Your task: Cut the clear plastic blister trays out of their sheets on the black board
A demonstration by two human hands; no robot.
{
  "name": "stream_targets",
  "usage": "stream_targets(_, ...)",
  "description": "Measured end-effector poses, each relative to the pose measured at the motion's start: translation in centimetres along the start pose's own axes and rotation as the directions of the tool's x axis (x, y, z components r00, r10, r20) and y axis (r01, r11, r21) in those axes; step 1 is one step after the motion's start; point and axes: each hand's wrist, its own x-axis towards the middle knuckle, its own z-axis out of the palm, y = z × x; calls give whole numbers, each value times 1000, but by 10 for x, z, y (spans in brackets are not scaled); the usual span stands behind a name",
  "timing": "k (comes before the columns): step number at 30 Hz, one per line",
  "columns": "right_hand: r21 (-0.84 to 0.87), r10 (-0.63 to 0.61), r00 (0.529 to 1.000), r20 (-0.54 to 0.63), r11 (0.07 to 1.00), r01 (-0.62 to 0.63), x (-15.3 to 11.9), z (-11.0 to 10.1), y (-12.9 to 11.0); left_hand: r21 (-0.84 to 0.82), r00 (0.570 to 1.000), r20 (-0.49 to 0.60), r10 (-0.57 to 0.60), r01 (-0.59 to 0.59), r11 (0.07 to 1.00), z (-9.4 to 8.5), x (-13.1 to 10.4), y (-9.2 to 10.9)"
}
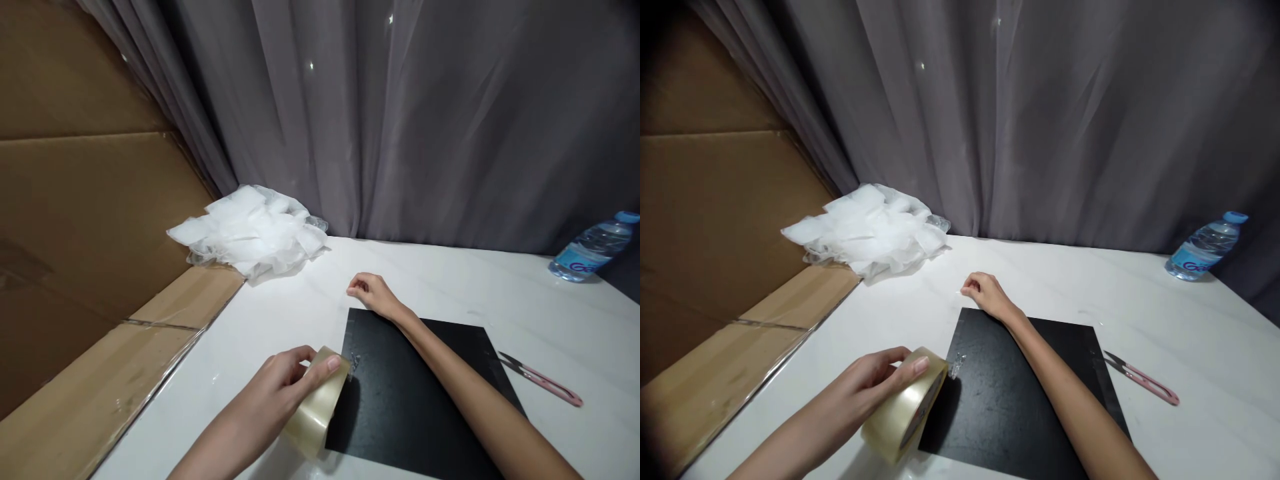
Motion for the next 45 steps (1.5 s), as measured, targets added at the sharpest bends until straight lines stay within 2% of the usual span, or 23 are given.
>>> stream_targets(8,-20,-23,1000,0,1000,23,0,1,0,-74,1000,3,14,-14,997,0,4,-4)
stream_targets(20,-212,-120,992,39,969,126,-7,1,-10,-21,1000,4,-3,3,1000,1,7,-3)
stream_targets(28,-352,-26,1000,-5,936,23,-10,0,-11,-15,1000,15,5,-5,1000,2,6,1)
stream_targets(33,-364,101,994,-46,925,-111,-1,0,-1,-23,1000,25,5,-4,1000,1,5,3)
stream_targets(36,-358,163,986,-28,919,-162,5,-3,3,-23,1000,25,5,-4,1000,1,4,4)
stream_targets(45,-392,157,988,4,909,-143,5,-3,0,-27,1000,22,16,-15,1000,1,5,3)
